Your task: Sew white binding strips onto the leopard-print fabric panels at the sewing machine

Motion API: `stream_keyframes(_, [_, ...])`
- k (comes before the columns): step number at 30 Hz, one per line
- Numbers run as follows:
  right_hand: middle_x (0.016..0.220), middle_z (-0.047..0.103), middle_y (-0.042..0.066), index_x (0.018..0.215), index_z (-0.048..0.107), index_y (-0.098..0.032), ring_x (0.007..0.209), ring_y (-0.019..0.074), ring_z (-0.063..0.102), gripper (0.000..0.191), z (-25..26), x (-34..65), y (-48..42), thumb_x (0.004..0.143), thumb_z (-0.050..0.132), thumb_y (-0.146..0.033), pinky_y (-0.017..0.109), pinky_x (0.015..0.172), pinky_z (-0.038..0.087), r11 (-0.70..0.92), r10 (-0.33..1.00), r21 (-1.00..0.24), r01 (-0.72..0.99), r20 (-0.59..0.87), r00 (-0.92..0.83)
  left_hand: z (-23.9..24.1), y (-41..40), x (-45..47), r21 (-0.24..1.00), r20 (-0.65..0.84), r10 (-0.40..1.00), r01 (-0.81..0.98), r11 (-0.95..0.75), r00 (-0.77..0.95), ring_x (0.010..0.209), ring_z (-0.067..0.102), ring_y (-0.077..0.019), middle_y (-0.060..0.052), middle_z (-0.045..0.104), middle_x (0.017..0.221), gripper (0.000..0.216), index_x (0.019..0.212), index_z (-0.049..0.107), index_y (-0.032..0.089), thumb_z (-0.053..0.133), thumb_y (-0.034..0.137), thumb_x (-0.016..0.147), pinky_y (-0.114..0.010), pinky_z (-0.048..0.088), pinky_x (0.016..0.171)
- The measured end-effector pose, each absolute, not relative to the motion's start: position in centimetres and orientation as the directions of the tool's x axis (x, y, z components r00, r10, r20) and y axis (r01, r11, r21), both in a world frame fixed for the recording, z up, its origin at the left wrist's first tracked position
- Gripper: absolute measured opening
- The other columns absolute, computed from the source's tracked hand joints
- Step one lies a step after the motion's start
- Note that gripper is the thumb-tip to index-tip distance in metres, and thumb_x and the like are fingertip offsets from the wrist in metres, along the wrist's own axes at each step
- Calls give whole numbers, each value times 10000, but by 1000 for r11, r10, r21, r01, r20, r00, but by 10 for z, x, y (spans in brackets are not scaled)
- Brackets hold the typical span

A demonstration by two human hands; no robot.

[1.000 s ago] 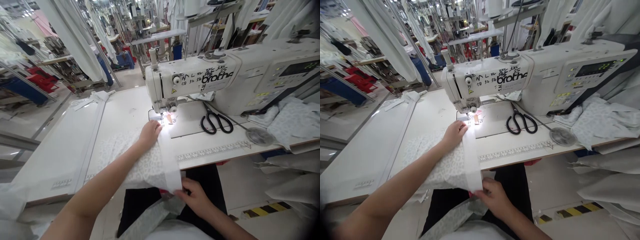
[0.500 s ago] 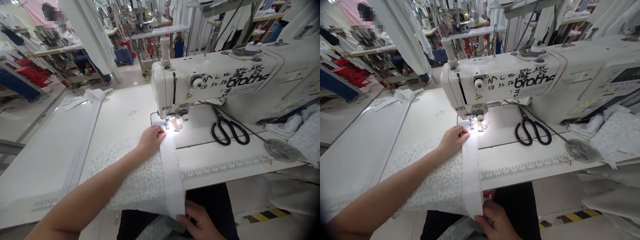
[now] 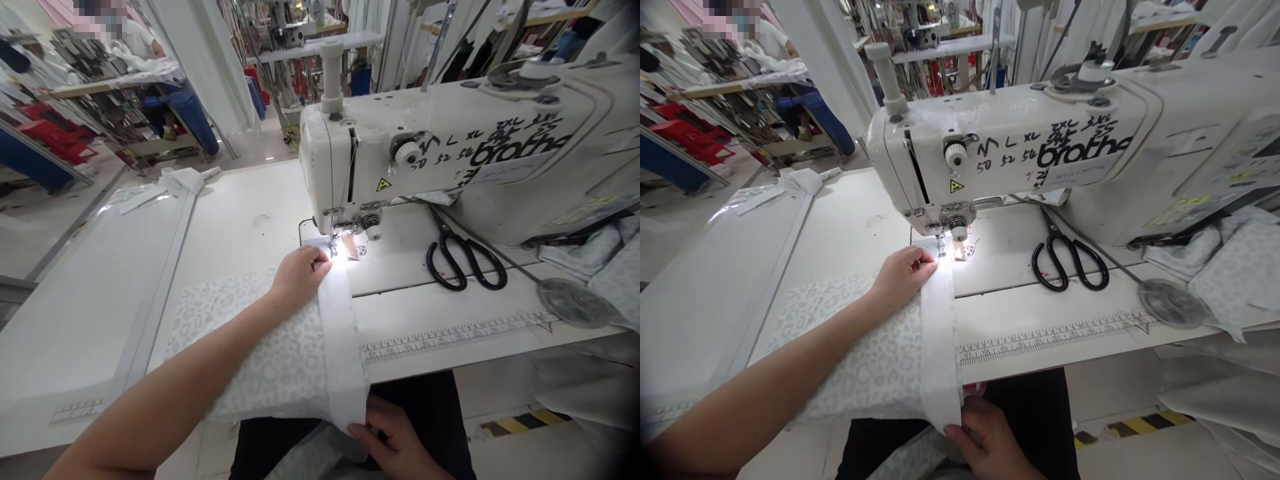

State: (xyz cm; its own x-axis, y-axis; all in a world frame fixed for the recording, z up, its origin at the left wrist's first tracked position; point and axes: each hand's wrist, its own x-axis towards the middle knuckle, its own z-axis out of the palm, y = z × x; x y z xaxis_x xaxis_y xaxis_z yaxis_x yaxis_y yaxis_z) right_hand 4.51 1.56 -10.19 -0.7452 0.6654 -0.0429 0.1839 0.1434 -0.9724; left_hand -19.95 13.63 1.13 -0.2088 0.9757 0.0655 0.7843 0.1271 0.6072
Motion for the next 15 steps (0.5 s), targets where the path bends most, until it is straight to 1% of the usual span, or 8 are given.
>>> stream_keyframes(4, [766, 634, 57, 780, 651, -168, 716, 169, 589, 245, -103, 45, 15, 889, 481, -308, 259, 648, 445, 121, 669, -972, 199, -69, -740, 9, 135, -199, 585, 70, 975, 800, 133, -213, 640, 521, -125, 1, 602, 768, 79, 744, 595, 185, 540, 223, 785, -250, 413, 593])
stream_keyframes(6, [772, 638, 56, 786, 652, -169, 729, 170, 594, 239, -102, 45, 16, 888, 483, -303, 260, 662, 448, 115, 668, -974, 194, -69, -741, 6, 134, -199, 554, 109, 975, 826, 101, -192, 648, 522, -119, -11, 591, 871, 68, 835, 589, 191, 536, 216, 801, -249, 425, 581])
stream_keyframes(7, [775, 640, 56, 788, 653, -169, 734, 171, 596, 237, -102, 44, 16, 888, 484, -302, 260, 667, 450, 114, 667, -975, 190, -67, -742, 6, 133, -199, 520, 153, 976, 852, 57, -158, 694, 532, -127, -23, 577, 941, 81, 865, 588, 194, 526, 213, 816, -256, 439, 599])
stream_keyframes(9, [784, 644, 58, 793, 651, -169, 740, 173, 598, 234, -101, 44, 17, 887, 488, -307, 264, 675, 453, 116, 666, -975, 187, -63, -743, 5, 131, -198, 387, 265, 963, 920, -68, -40, 864, 530, -172, -50, 541, 1065, 107, 848, 600, 195, 494, 201, 850, -299, 464, 709])
stream_keyframes(11, [788, 645, 58, 791, 647, -171, 749, 175, 599, 235, -100, 44, 18, 888, 485, -311, 265, 680, 453, 124, 664, -976, 181, -54, -746, 7, 128, -197, 199, 318, 941, 963, -184, 114, 1016, 470, -226, -65, 538, 1101, 170, 784, 614, 186, 467, 174, 869, -364, 440, 843])
stream_keyframes(12, [789, 644, 56, 788, 644, -173, 751, 174, 598, 238, -99, 43, 18, 891, 480, -311, 264, 680, 451, 130, 663, -976, 175, -46, -748, 8, 126, -195, 124, 299, 937, 967, -224, 179, 1037, 453, -237, -71, 552, 1083, 186, 783, 617, 180, 456, 158, 872, -383, 426, 879])
stream_keyframes(13, [788, 643, 53, 785, 640, -175, 755, 172, 596, 238, -99, 43, 18, 895, 474, -308, 262, 683, 449, 137, 657, -976, 169, -38, -753, 10, 124, -193, 77, 252, 940, 964, -254, 228, 1028, 455, -236, -75, 567, 1058, 193, 812, 620, 171, 440, 142, 877, -384, 423, 892])
stream_keyframes(15, [765, 631, 42, 761, 626, -178, 738, 160, 586, 248, -98, 43, 18, 901, 465, -303, 250, 671, 441, 156, 644, -975, 159, -22, -765, 13, 118, -189, 57, 139, 952, 957, -283, 273, 994, 479, -223, -86, 583, 1024, 205, 923, 612, 137, 409, 136, 891, -365, 437, 898])
